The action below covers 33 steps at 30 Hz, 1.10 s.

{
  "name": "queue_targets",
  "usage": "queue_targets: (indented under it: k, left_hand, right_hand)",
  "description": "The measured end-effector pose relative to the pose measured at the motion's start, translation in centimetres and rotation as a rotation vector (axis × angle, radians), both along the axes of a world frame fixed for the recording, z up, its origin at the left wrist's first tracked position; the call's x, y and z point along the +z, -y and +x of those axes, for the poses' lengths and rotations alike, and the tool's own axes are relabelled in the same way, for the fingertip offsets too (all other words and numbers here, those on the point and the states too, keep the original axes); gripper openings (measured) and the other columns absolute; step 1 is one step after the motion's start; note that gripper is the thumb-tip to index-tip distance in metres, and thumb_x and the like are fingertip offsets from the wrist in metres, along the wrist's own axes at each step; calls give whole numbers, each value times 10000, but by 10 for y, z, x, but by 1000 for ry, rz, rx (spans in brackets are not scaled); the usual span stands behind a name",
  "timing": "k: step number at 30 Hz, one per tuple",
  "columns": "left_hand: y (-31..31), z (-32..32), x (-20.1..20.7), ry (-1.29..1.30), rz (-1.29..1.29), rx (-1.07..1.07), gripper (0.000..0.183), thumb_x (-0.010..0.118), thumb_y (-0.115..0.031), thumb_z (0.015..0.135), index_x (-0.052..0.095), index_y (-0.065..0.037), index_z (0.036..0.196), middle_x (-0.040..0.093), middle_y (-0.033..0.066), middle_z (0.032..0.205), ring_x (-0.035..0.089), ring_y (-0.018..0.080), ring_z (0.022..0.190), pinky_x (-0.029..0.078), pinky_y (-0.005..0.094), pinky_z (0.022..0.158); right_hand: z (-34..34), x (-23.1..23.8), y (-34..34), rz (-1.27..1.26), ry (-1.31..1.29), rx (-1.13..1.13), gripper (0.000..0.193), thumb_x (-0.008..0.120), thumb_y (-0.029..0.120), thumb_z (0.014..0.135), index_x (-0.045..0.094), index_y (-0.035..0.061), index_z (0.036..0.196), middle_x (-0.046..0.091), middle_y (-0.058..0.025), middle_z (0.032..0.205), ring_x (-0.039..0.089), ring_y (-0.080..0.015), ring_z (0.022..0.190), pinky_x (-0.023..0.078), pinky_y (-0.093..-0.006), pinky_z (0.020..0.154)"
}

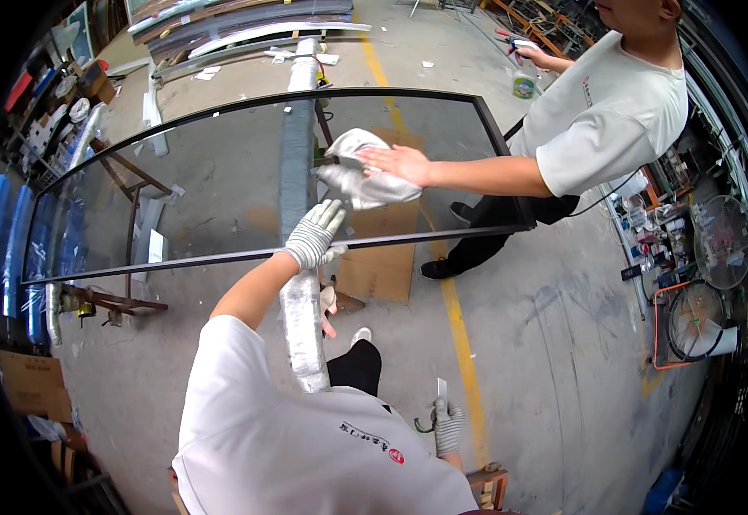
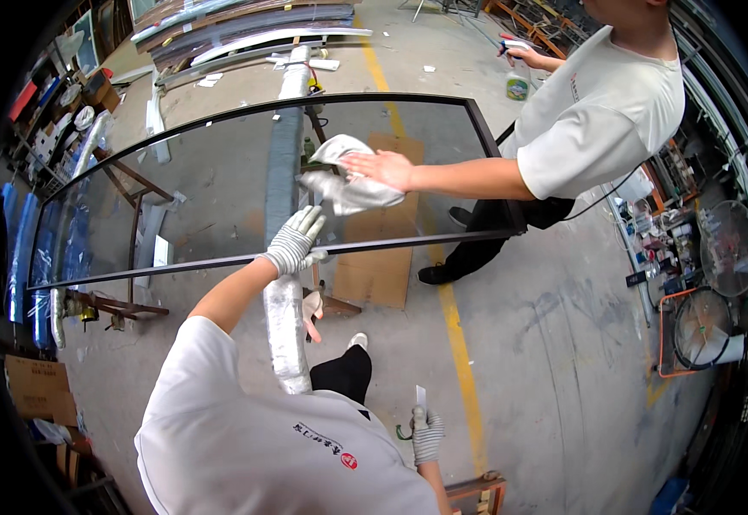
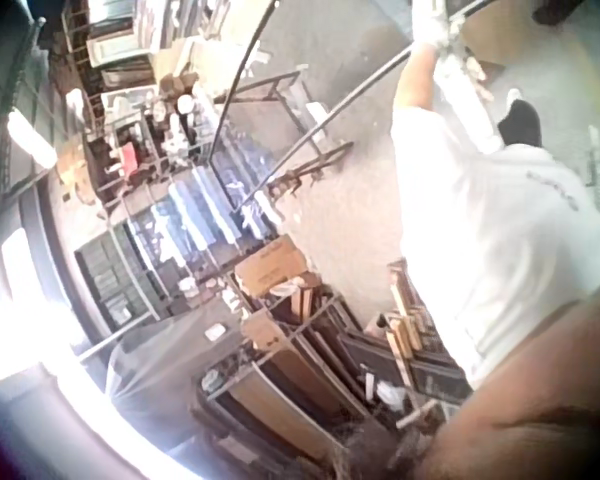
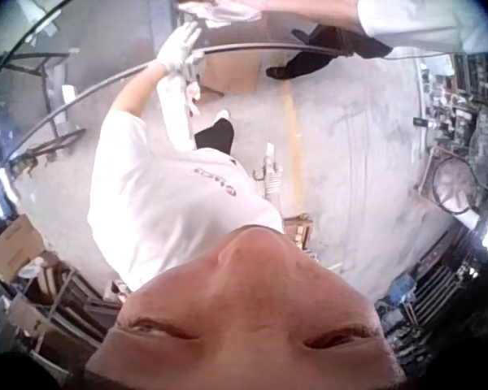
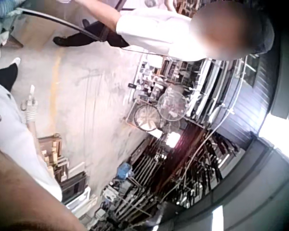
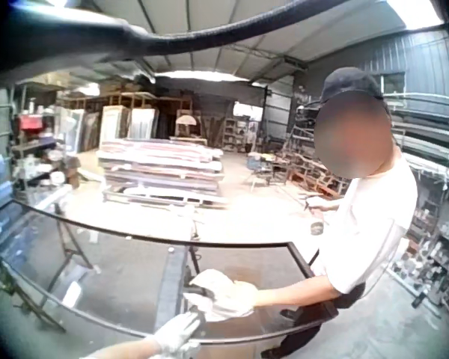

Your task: The person applies sealant to the edges of a large glass panel using a sealant gun, then wipes excess sealant with a tool and cleans the panel with a cloth.

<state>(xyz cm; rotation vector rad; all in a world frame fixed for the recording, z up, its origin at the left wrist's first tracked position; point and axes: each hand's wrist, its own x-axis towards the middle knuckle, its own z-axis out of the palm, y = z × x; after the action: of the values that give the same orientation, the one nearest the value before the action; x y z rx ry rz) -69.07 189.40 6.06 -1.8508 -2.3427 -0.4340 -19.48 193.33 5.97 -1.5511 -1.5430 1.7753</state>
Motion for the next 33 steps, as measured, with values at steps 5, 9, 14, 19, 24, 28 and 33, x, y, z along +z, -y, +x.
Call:
queue_targets:
  k: [5, 9, 14, 19, 24, 28, 33]
  left_hand:
    - [-16, 6, 20, 46, 20, -77, 739, 645, -376, 724, 399, 45, 1280, 365, 259, 1329, 317, 411, 1267, 224, 495, 1072]
    - [-29, 15, 19, 98, 3, -45, 738, 628, -388, 729, 401, 53, 1276, 361, 273, 1329, 311, 417, 1270, 216, 495, 1076]
    - [-63, 31, 23, 134, -30, -66, 740, 634, -418, 720, 434, 55, 1254, 380, 263, 1325, 330, 412, 1264, 245, 489, 1059]
    - [-109, 56, 24, 147, -51, -109, 653, 583, -403, 791, 443, 38, 1251, 411, 258, 1314, 390, 403, 1230, 276, 465, 1064]
    - [-110, 58, 16, 146, -136, 73, 602, 525, -387, 830, 440, -11, 1293, 390, 217, 1370, 344, 368, 1290, 241, 443, 1088]
    - [-98, 54, 15, 247, -341, 325, 529, 422, -335, 898, 409, -36, 1334, 342, 193, 1418, 274, 333, 1343, 164, 427, 1115]
    - [-89, 48, 30, 325, -254, 549, 462, 548, -254, 842, 497, -12, 1232, 438, 201, 1332, 391, 359, 1251, 302, 405, 1059]
  right_hand:
    - [-61, 30, -58, 30, -50, 32, 236, 597, 245, 886, 557, 69, 734, 456, 27, 547, 396, -46, 476, 301, -227, 424]
    - [-85, 35, -94, 92, -47, 196, 255, 581, 227, 900, 533, 65, 709, 472, 20, 553, 411, -59, 501, 347, -237, 457]
    - [-103, 28, -139, 235, 30, 435, 267, 594, 223, 889, 521, 52, 699, 476, 15, 578, 417, -61, 543, 367, -252, 482]
    - [-137, 16, -202, 136, -55, 506, 271, 606, 219, 879, 516, 48, 689, 462, 3, 570, 416, -71, 541, 366, -271, 479]
    - [-190, 34, -277, 465, -37, 623, 247, 686, 216, 810, 589, -10, 804, 561, -29, 622, 479, -69, 586, 432, -273, 523]
    - [-229, 18, -335, 562, -191, 617, 228, 648, 232, 837, 584, 28, 760, 478, 26, 585, 402, -54, 563, 367, -252, 496]
    - [-268, 3, -369, 711, -22, 757, 295, 615, 352, 829, 635, 60, 867, 640, -130, 699, 616, -262, 632, 481, -363, 612]
